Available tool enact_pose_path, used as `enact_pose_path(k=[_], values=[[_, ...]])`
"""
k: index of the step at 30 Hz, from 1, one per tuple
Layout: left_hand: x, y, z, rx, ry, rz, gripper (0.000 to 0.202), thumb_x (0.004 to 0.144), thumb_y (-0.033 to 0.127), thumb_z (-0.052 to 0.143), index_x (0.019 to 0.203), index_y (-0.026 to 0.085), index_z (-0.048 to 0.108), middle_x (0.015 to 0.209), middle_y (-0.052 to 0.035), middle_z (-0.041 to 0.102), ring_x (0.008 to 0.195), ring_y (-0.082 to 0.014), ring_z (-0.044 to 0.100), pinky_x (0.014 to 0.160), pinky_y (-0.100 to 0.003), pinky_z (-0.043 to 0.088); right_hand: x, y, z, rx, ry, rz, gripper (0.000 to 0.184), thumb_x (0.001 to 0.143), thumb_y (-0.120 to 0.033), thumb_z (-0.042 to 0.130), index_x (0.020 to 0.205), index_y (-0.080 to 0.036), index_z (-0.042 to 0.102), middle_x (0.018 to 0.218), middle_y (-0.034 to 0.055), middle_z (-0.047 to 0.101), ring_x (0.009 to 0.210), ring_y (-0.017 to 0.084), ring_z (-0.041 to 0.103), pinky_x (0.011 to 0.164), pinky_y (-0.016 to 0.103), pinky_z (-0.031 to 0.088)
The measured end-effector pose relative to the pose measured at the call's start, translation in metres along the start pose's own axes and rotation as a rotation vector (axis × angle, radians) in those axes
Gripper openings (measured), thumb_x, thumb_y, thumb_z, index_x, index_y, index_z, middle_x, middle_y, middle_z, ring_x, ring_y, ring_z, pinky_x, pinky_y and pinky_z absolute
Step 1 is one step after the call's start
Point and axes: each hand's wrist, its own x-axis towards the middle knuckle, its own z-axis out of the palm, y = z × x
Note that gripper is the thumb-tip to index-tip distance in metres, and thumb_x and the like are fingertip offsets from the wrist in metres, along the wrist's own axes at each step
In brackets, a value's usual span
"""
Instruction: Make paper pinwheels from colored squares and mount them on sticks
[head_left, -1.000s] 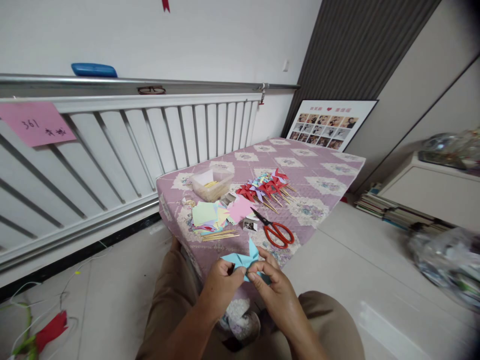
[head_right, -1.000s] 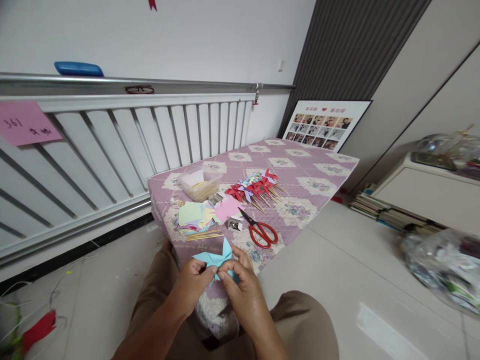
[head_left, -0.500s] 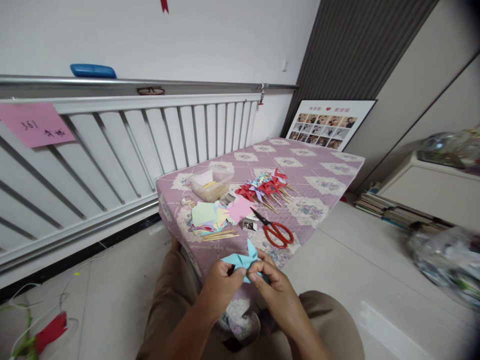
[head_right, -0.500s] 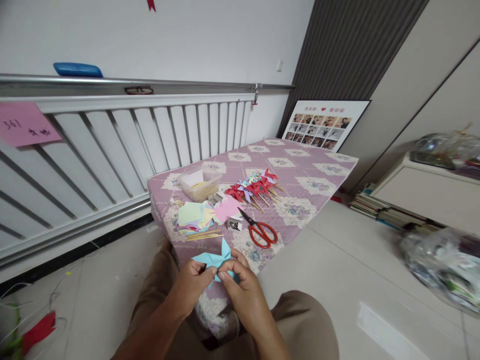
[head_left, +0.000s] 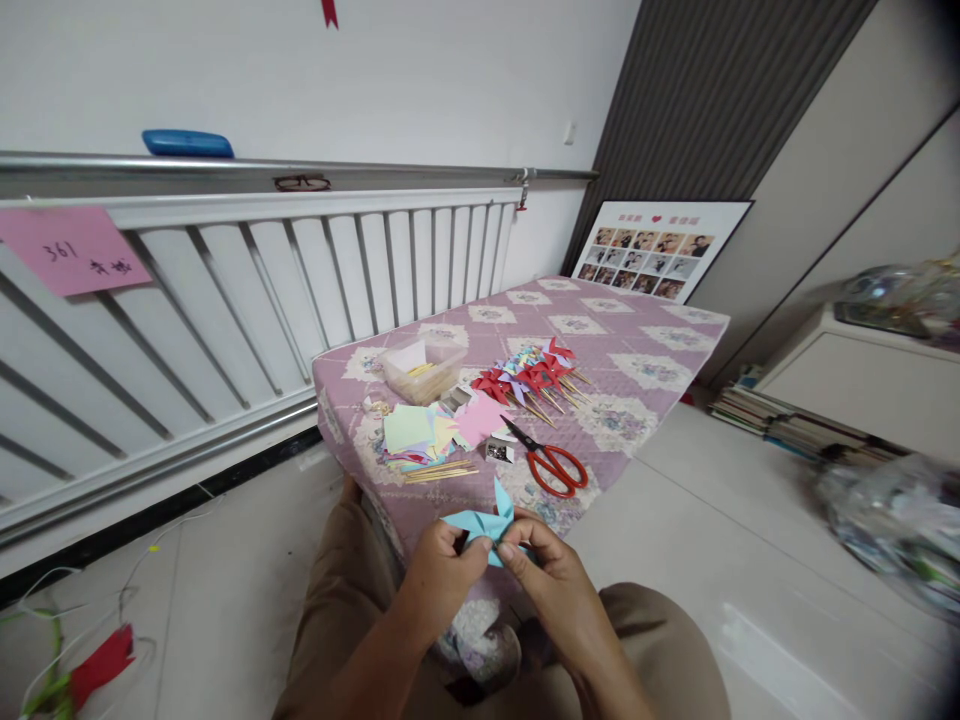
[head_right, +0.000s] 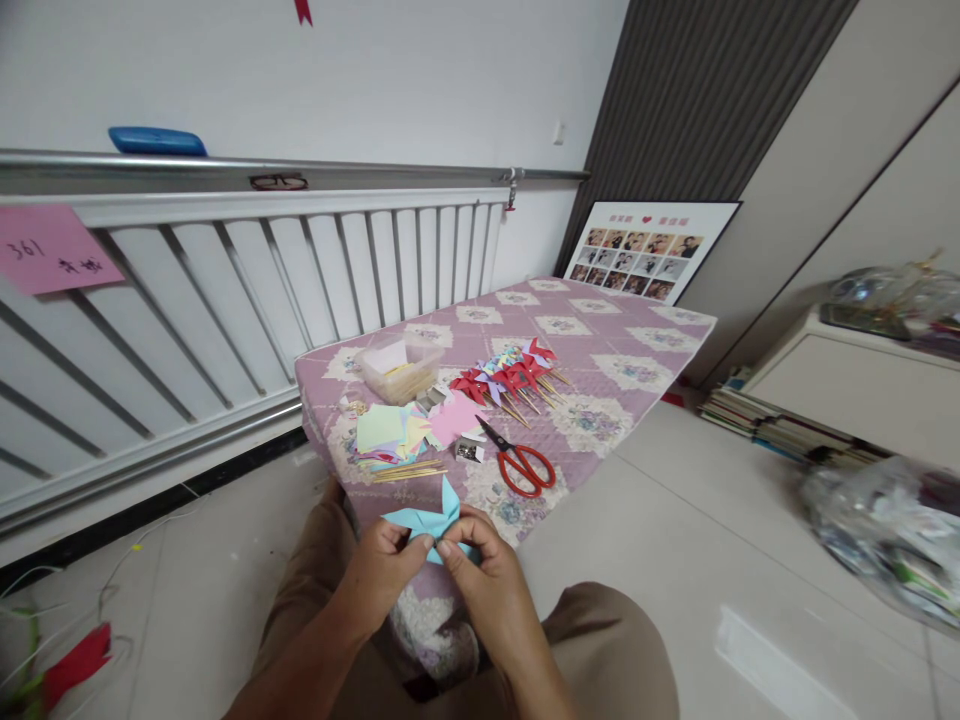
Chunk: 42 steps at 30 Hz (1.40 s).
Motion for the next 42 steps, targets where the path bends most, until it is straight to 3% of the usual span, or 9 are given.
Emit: enact_pose_path(k=[4,8,13,18,24,42], values=[[-0.002,-0.005,0.002,0.064,0.062,-0.017,0.014,0.073,0.022,0.053,0.068,0.014,0.063,0.06,0.0018,0.056,0.06,-0.0123,0.048,0.059,-0.022,0.038,0.002,0.007,0.005,0.106,0.062,0.034,0.025,0.075,-0.036,0.07,0.069,-0.022,0.049,0.067,-0.0052,0.052,0.065,0.015,0.048,0.062,0.024,0.038],[-0.002,-0.01,0.003,0.075,0.087,-0.029,0.015,0.074,0.023,0.052,0.072,0.014,0.064,0.066,-0.0004,0.06,0.064,-0.0143,0.052,0.063,-0.024,0.041,0.003,0.015,0.011,0.187,0.152,0.034,0.033,0.066,-0.034,0.077,0.074,-0.024,0.046,0.062,-0.0082,0.048,0.059,0.013,0.045,0.056,0.023,0.037],[-0.002,-0.011,0.003,0.093,0.081,0.007,0.014,0.075,0.021,0.052,0.073,0.014,0.064,0.069,-0.0016,0.062,0.069,-0.016,0.055,0.068,-0.026,0.044,0.002,0.008,0.011,0.226,0.063,0.069,0.036,0.07,-0.037,0.075,0.1,-0.023,0.059,0.078,-0.0016,0.065,0.074,0.018,0.057,0.07,0.028,0.045],[-0.004,-0.014,0.002,0.137,0.086,0.025,0.011,0.075,0.02,0.054,0.071,0.015,0.062,0.065,-0.0008,0.059,0.069,-0.016,0.056,0.07,-0.025,0.045,-0.001,0.001,0.006,0.153,-0.021,0.094,0.024,0.074,-0.04,0.072,0.087,-0.019,0.072,0.085,0.0028,0.071,0.082,0.021,0.059,0.079,0.03,0.045],[-0.005,-0.013,0.002,0.181,0.082,0.059,0.011,0.074,0.018,0.051,0.075,0.015,0.062,0.072,-0.0021,0.063,0.068,-0.0144,0.054,0.068,-0.025,0.045,-0.002,0.001,0.005,0.213,-0.011,0.119,0.028,0.069,-0.043,0.076,0.08,-0.018,0.074,0.076,0.001,0.071,0.072,0.018,0.058,0.072,0.028,0.046],[-0.012,0.003,0.007,0.402,0.153,0.092,0.015,0.071,0.012,0.051,0.071,0.014,0.065,0.069,-0.0036,0.066,0.065,-0.0156,0.057,0.063,-0.025,0.042,-0.001,0.006,0.004,0.267,-0.065,0.171,0.026,0.069,-0.043,0.076,0.082,-0.02,0.075,0.075,0.0019,0.073,0.074,0.019,0.06,0.074,0.028,0.046]])
